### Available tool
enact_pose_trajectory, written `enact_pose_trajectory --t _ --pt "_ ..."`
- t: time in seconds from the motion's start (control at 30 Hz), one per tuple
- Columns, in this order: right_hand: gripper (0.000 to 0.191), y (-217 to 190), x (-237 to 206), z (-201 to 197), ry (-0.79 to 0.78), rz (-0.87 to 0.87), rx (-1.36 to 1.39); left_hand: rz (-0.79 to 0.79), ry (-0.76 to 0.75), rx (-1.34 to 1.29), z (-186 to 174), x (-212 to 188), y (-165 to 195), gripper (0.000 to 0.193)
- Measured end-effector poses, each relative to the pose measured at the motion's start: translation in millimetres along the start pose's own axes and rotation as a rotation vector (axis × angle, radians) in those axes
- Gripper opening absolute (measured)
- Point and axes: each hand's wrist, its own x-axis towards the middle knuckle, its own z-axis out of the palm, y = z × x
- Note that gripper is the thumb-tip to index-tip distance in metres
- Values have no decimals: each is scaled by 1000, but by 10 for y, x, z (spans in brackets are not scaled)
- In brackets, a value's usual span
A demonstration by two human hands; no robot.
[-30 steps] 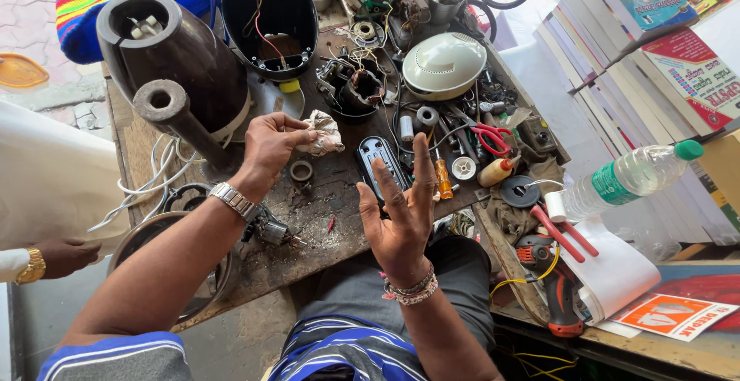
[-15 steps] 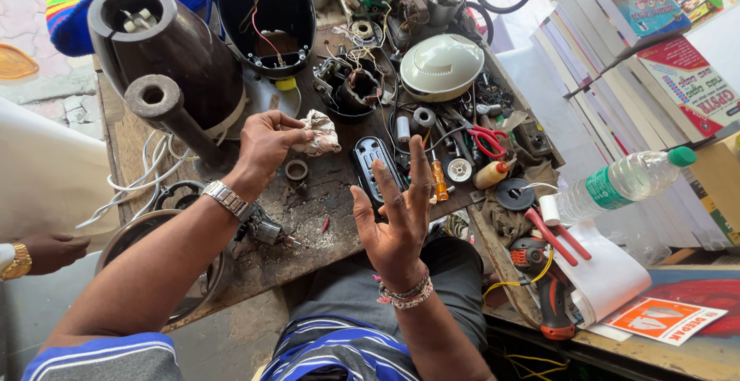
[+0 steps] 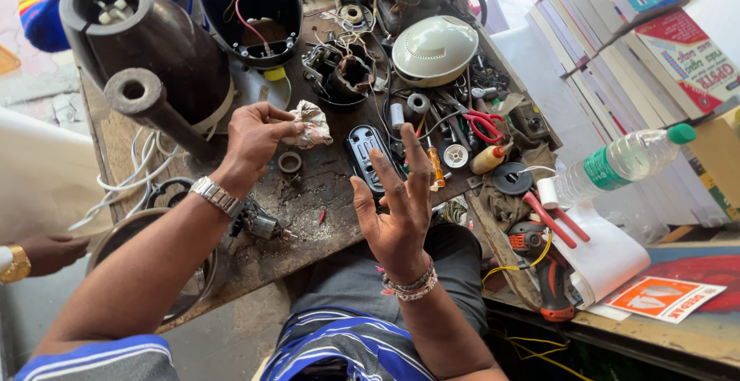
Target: The person uses a screwdriver to remove screws from a black plastic housing, then wipes the housing with a cloth. The person continues to remove screws and handle the housing while another person stands nearby.
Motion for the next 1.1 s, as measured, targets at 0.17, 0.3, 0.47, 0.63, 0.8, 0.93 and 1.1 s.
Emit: enact_pose_trajectory --t 0.17,0.3,0.47,0.63,0.8,0.93,1.1 --pt "50 56 173 50 -50 69 -36 31 6 12 21 -6 -6 14" --pt "57 57 312 49 -68 40 -44 60 58 90 -7 -14 -29 15" --pt "61 160 265 -166 194 51 -5 84 11 -65 -14 33 -89 15" --pt "70 294 143 -226 286 144 -26 93 35 -21 -7 52 -142 16" --pt "72 312 102 -220 298 138 -30 55 31 -19 13 46 -96 14" --pt "71 278 102 -198 295 128 3 65 34 6 27 34 -71 14" --pt "71 257 79 -201 288 132 -11 62 37 0 18 37 -87 15"
